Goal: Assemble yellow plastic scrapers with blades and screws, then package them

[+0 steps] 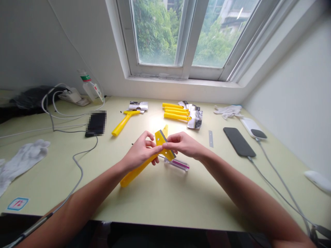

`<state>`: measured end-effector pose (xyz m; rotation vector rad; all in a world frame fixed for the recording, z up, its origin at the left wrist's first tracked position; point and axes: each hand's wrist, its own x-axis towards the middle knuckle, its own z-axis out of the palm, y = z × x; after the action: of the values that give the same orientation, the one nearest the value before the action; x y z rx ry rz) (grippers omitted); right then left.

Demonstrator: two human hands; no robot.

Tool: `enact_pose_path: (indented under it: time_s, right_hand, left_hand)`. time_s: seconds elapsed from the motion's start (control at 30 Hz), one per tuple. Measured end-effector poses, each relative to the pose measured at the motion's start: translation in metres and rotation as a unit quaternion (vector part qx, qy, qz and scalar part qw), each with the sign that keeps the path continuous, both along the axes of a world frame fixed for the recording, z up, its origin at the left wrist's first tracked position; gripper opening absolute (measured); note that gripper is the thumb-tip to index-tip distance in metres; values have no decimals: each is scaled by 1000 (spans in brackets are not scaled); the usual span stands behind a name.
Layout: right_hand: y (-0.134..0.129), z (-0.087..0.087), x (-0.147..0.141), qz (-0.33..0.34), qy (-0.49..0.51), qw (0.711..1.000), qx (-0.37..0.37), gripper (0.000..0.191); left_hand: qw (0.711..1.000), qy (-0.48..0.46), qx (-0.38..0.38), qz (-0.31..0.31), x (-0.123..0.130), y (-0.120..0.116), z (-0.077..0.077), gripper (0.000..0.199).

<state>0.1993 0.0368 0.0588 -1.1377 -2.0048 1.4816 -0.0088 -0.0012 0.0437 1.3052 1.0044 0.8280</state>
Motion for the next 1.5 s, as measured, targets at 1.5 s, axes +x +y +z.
enact_pose_path:
  time_s: [1.5]
  right_hand:
    - [0, 13, 2, -129, 141, 981, 32, 26]
  left_hand:
    - [899, 208, 356, 146, -5, -5, -6, 35]
